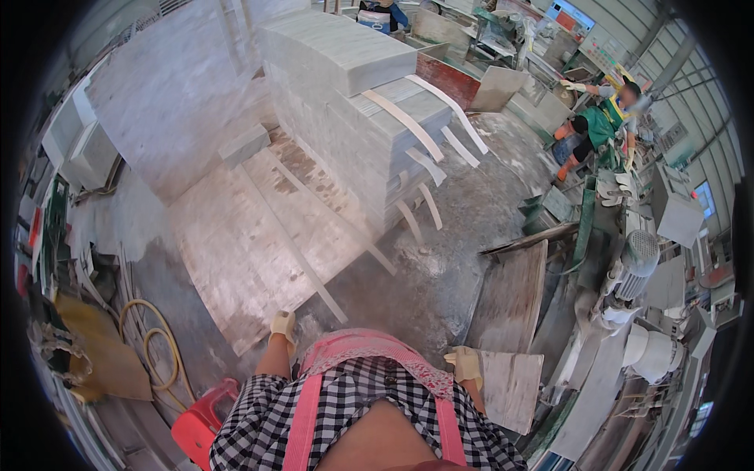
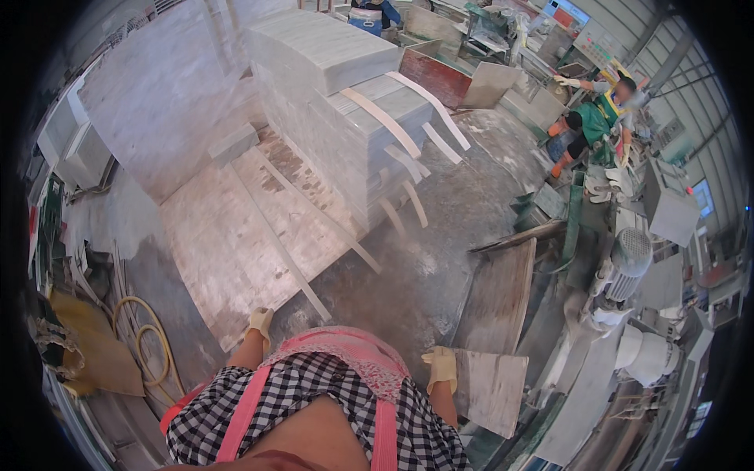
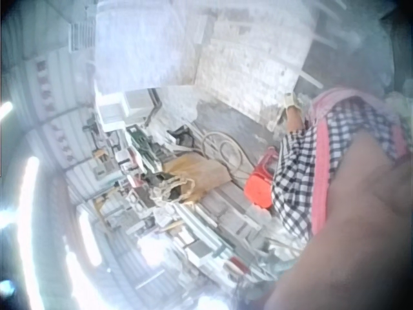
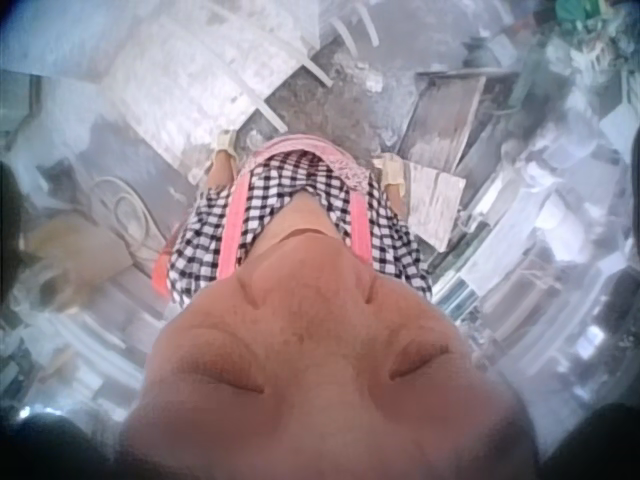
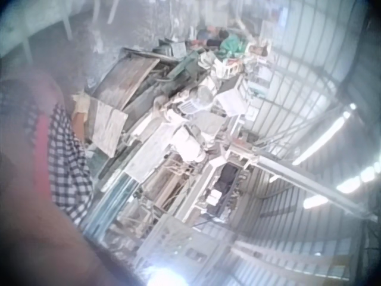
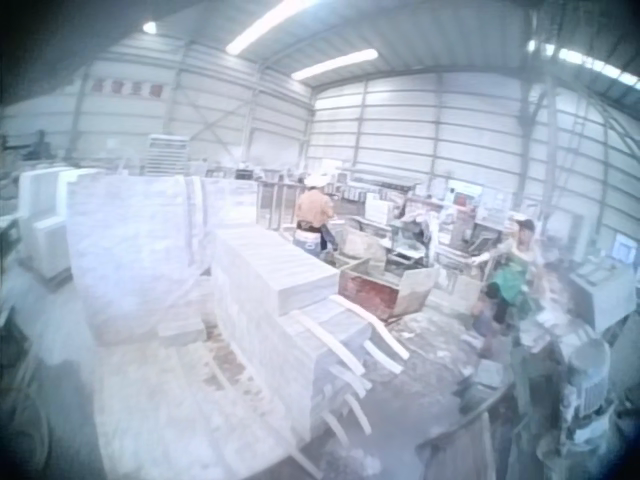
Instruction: The person picks up rectangular stone tiles from a conveyor belt and stacks them on a wooden pallet. They handle each tile with gloved hands, aligning them in a neat pile.
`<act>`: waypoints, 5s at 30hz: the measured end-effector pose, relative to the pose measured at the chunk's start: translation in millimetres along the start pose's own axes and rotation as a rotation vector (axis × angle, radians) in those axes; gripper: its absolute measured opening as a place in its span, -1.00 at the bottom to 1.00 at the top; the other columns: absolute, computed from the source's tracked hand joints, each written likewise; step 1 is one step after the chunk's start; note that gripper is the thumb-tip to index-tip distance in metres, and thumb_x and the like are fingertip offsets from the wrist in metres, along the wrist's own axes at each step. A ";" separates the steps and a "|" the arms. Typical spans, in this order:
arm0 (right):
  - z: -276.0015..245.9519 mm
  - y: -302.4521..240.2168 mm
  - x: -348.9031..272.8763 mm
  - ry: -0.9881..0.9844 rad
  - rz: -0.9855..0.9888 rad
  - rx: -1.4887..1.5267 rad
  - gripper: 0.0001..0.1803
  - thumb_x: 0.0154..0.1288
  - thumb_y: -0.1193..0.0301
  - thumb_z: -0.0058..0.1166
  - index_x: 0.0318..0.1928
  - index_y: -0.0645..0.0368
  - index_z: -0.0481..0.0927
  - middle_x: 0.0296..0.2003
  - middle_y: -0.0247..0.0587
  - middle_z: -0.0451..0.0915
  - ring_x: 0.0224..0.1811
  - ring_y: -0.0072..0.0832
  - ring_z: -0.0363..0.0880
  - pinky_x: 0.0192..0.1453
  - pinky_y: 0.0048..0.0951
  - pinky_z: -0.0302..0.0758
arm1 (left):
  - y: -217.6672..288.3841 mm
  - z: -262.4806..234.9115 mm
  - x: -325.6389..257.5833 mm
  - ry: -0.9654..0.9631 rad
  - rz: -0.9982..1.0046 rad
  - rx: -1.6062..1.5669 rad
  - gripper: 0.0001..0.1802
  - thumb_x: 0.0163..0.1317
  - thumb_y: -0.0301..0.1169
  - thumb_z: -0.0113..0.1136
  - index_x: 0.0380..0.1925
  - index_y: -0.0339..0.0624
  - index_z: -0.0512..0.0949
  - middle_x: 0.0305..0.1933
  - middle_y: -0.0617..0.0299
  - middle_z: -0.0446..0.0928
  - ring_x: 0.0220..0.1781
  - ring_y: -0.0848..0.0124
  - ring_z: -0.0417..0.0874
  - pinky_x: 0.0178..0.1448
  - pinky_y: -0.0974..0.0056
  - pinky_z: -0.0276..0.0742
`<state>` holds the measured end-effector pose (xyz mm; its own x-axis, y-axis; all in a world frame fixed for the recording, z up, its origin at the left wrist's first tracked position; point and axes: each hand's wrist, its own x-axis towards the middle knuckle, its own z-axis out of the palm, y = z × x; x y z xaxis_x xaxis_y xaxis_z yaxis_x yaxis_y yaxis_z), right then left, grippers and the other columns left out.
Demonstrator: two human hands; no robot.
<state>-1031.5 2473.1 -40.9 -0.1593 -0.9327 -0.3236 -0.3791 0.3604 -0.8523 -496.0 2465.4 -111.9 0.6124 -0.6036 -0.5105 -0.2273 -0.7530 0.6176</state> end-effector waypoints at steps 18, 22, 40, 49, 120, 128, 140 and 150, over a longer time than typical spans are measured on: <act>4.2 16.4 -3.3 -0.012 0.516 0.346 -0.63 0.44 0.26 -0.14 -0.15 0.34 0.58 -0.39 0.04 0.68 -0.46 -0.28 0.64 -0.31 -0.39 0.58 | -2.8 5.2 19.3 -0.021 0.100 0.073 -0.49 0.11 -0.08 0.16 -0.11 -0.28 0.61 -0.13 -0.10 0.65 -0.05 0.08 0.66 0.05 0.11 0.52; 14.5 39.1 -0.5 -0.021 0.438 0.330 -0.58 0.42 0.25 -0.11 -0.03 0.41 0.57 -0.24 0.03 0.70 -0.18 -0.31 0.66 -0.04 -0.35 0.55 | 7.3 5.8 13.6 -0.022 0.114 0.056 -0.52 0.11 -0.12 0.17 -0.12 -0.30 0.60 -0.16 -0.09 0.65 -0.08 0.10 0.66 0.02 0.11 0.52; 10.2 37.8 9.2 -0.085 0.419 0.257 -0.64 0.42 0.32 -0.14 -0.14 0.43 0.56 -0.25 0.01 0.70 -0.17 -0.31 0.68 0.00 -0.39 0.56 | 4.7 8.1 7.3 -0.033 0.070 0.082 -0.49 0.11 -0.09 0.15 -0.08 -0.27 0.61 -0.14 -0.08 0.66 -0.02 0.05 0.66 0.09 0.12 0.51; 8.5 27.8 8.0 -0.104 0.427 0.250 -0.64 0.42 0.34 -0.14 -0.12 0.44 0.57 -0.23 0.01 0.70 -0.16 -0.29 0.69 0.02 -0.37 0.55 | -7.8 13.9 15.1 0.030 0.116 0.091 -0.55 0.10 -0.14 0.22 -0.20 -0.35 0.63 -0.30 0.02 0.66 -0.22 0.25 0.65 -0.10 0.20 0.54; 5.3 42.2 20.9 -0.226 0.393 0.263 -0.60 0.49 0.24 -0.10 0.03 0.37 0.52 -0.08 -0.06 0.67 -0.09 -0.40 0.66 -0.05 -0.51 0.54 | -8.2 17.4 0.2 0.024 0.103 0.033 -0.52 0.02 -0.11 0.15 -0.20 -0.28 0.65 -0.27 -0.09 0.67 -0.16 0.08 0.70 -0.05 0.13 0.57; 7.6 24.3 5.1 -0.155 0.369 0.276 -0.64 0.45 0.28 -0.07 -0.02 0.36 0.55 -0.13 -0.05 0.69 -0.12 -0.40 0.65 -0.05 -0.50 0.53 | 6.8 10.1 -5.3 -0.044 0.039 -0.006 -0.53 0.03 -0.12 0.16 -0.20 -0.28 0.65 -0.31 -0.04 0.67 -0.22 0.19 0.70 -0.09 0.18 0.57; 22.0 40.3 0.6 -0.086 0.384 0.334 -0.63 0.39 0.30 -0.03 -0.03 0.42 0.53 -0.17 -0.02 0.69 -0.12 -0.36 0.65 0.03 -0.42 0.54 | 20.8 2.5 -1.7 -0.052 0.120 0.067 -0.53 0.09 -0.17 0.16 -0.13 -0.34 0.60 -0.20 -0.06 0.65 -0.12 0.19 0.66 -0.01 0.16 0.52; 31.6 78.3 7.7 -0.086 0.378 0.385 -0.56 0.31 0.26 -0.03 -0.05 0.44 0.58 -0.20 -0.02 0.71 -0.11 -0.31 0.66 0.00 -0.37 0.52 | 38.7 -0.9 0.5 -0.081 0.213 0.120 -0.52 0.09 -0.17 0.15 -0.12 -0.35 0.61 -0.16 -0.09 0.66 -0.07 0.10 0.66 0.03 0.14 0.52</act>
<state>-1033.6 2493.8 -123.2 -0.1386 -0.7427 -0.6552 0.0539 0.6549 -0.7538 -503.8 2436.2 -87.7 0.4797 -0.7673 -0.4256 -0.4356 -0.6293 0.6436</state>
